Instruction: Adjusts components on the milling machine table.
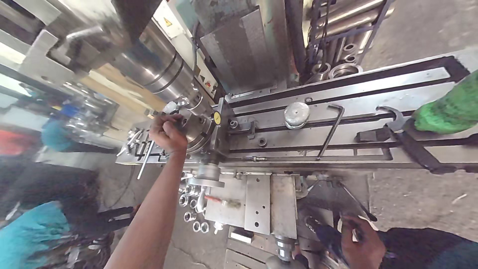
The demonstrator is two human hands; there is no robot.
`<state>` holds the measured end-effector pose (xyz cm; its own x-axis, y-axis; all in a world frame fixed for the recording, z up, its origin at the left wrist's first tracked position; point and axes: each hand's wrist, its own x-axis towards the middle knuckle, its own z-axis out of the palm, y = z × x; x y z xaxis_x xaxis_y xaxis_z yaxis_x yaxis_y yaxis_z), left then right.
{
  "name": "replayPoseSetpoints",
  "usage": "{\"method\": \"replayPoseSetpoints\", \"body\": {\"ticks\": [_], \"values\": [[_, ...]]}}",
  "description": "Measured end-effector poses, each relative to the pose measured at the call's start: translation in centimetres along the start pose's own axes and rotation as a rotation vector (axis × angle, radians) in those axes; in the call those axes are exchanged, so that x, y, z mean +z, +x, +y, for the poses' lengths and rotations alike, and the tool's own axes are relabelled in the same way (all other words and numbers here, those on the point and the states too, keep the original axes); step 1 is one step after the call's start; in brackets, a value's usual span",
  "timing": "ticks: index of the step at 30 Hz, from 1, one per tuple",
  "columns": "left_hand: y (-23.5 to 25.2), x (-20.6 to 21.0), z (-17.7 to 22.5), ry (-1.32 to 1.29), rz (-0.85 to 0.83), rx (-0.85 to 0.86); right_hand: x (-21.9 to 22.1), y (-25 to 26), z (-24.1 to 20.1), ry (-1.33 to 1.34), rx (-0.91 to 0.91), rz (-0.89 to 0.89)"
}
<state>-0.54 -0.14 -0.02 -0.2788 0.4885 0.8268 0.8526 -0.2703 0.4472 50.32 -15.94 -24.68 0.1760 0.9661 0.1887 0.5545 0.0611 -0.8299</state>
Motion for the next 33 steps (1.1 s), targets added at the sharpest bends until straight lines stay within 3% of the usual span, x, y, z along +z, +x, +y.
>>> {"method": "replayPoseSetpoints", "body": {"ticks": [9, 13, 17, 22, 26, 33], "values": [[0.0, 0.1, 0.0, 0.011, -0.004, 0.006, -0.1, 0.1, -0.9, 0.054, -0.027, 0.006], [0.0, 0.0, -0.1, 0.012, -0.01, 0.018, -0.6, 1.8, -5.0, 0.18, -0.201, 0.048], [-0.2, 0.0, 0.1, -0.006, -0.004, -0.014, -0.7, 9.8, -14.0, 0.175, -0.344, 0.07], [-0.1, 0.0, 0.3, -0.09, -0.027, -0.003, 2.8, 21.4, -21.9, 0.018, -0.301, -0.081], [-0.2, 0.0, 0.5, -0.094, -0.008, -0.002, 6.8, 24.4, -22.8, -0.042, -0.229, -0.259], [-0.2, 0.1, -0.5, -0.255, -0.024, 0.04, 8.9, 24.8, -21.8, -0.026, -0.173, -0.179]]}}
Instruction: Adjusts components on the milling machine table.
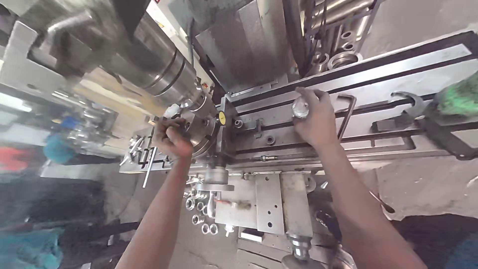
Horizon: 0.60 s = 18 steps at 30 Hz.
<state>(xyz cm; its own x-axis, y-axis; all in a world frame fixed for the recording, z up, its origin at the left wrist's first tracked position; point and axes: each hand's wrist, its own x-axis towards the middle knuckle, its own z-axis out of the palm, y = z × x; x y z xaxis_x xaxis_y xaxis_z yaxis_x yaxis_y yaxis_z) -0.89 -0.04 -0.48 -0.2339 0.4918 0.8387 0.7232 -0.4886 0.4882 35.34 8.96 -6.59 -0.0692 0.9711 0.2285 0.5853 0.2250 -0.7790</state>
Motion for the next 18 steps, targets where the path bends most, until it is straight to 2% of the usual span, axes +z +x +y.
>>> {"method": "replayPoseSetpoints", "body": {"ticks": [3, 5, 9, 13, 15, 18], "values": [[-0.1, 0.0, -0.1, -0.016, -0.008, 0.045, -0.2, 0.0, 0.2, 0.006, 0.025, 0.048], [0.0, 0.0, -0.3, -0.026, -0.016, 0.049, -0.4, -1.0, -0.4, 0.094, 0.027, 0.184], [-0.2, -0.2, -0.2, 0.008, -0.016, 0.018, -0.1, -5.0, -4.1, 0.565, -0.069, 0.499], [-0.1, -0.2, 0.7, 0.079, -0.01, -0.058, 2.6, -9.2, -9.4, 1.032, 0.16, 0.405], [-0.1, -0.2, 0.7, 0.072, -0.03, -0.041, 5.3, -10.5, -11.1, 1.134, 0.312, 0.34], [0.0, -0.1, 0.8, 0.06, -0.033, 0.01, 9.0, -11.6, -12.3, 1.151, 0.482, 0.258]]}}
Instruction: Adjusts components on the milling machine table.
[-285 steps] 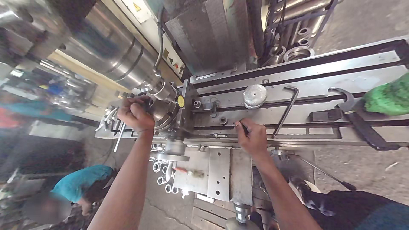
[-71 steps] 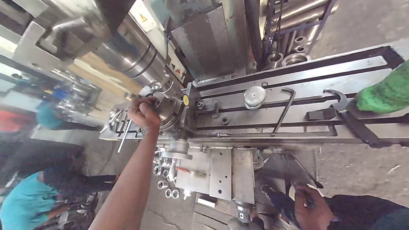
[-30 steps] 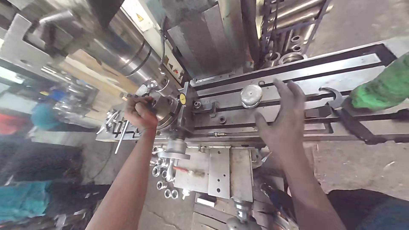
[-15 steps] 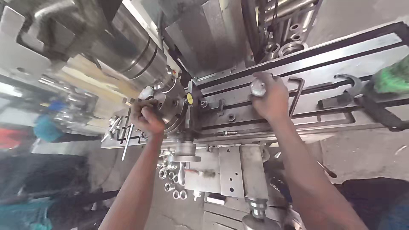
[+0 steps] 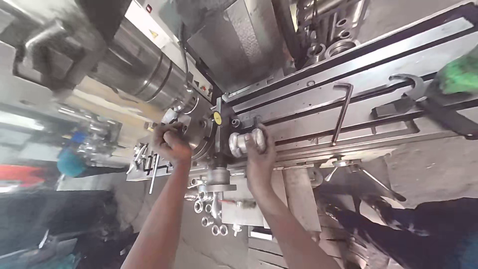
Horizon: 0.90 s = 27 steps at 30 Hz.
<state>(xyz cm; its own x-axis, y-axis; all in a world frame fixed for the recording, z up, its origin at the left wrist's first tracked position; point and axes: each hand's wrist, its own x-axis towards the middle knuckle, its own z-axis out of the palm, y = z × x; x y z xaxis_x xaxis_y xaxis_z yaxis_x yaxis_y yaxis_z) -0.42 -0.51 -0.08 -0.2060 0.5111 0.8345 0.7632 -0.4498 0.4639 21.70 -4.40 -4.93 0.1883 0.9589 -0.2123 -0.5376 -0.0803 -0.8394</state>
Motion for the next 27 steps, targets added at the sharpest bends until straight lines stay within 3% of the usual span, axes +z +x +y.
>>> {"method": "replayPoseSetpoints", "body": {"ticks": [5, 9, 16, 22, 27], "values": [[-0.1, -0.1, 0.2, 0.013, -0.01, -0.043, 1.4, -1.1, 2.8, -0.058, -0.03, 0.061], [0.0, -0.3, 0.2, 0.059, -0.006, -0.026, 1.6, -1.3, 3.3, -0.27, -0.019, -0.054], [-0.1, -0.2, 0.2, 0.03, 0.011, -0.034, 0.9, -1.7, 3.2, -0.126, -0.146, 0.072], [0.0, -0.1, 0.6, 0.089, 0.037, -0.077, 0.9, -1.0, 3.4, -0.279, -0.043, -0.103], [-0.2, -0.4, 0.8, 0.075, 0.002, -0.094, 0.6, -1.1, 2.7, -0.105, -0.117, 0.059]]}}
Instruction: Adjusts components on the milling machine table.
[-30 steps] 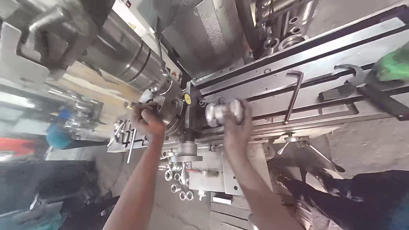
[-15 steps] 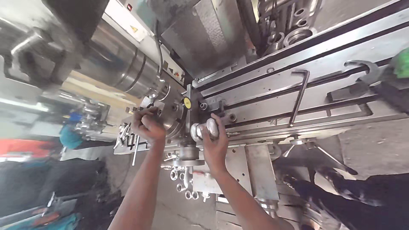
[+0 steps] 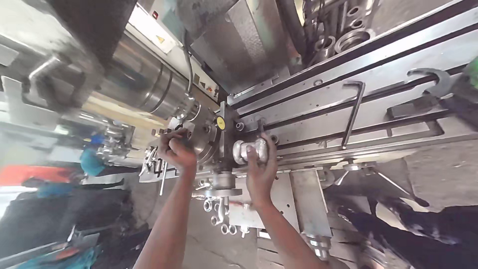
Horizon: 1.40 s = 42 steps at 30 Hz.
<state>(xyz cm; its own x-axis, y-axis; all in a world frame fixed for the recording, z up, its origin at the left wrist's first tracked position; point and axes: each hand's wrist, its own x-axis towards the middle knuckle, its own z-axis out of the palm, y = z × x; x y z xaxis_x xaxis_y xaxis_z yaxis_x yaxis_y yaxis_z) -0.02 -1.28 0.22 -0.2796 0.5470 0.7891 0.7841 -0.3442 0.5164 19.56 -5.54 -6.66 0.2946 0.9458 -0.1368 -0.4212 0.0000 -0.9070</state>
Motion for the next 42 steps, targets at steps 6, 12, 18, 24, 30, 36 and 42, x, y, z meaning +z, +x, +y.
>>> {"method": "replayPoseSetpoints", "body": {"ticks": [6, 12, 18, 24, 30, 36, 42], "values": [[-0.1, 0.1, -0.1, 0.008, 0.013, 0.02, 0.3, -0.1, 0.9, -0.204, 0.059, -0.169], [-0.1, 0.0, -0.4, -0.023, 0.014, 0.021, -0.2, 0.1, 0.2, -0.013, 0.003, 0.006], [-0.2, 0.1, -0.3, -0.05, 0.011, 0.023, 0.2, -0.7, 0.6, -0.221, 0.064, -0.158], [-0.1, 0.1, -0.2, -0.046, 0.018, -0.008, -0.7, 0.0, 0.6, -0.057, -0.015, -0.013], [-0.2, 0.2, -0.1, -0.015, 0.017, 0.015, 0.2, -1.4, 1.0, -0.212, -0.004, -0.089], [-0.1, 0.0, 0.0, -0.01, 0.01, 0.0, -1.3, 0.3, -0.1, -0.131, 0.03, -0.127], [-0.2, 0.0, -0.4, -0.015, 0.035, 0.013, -0.3, -1.0, 0.4, -0.173, -0.018, -0.058]]}}
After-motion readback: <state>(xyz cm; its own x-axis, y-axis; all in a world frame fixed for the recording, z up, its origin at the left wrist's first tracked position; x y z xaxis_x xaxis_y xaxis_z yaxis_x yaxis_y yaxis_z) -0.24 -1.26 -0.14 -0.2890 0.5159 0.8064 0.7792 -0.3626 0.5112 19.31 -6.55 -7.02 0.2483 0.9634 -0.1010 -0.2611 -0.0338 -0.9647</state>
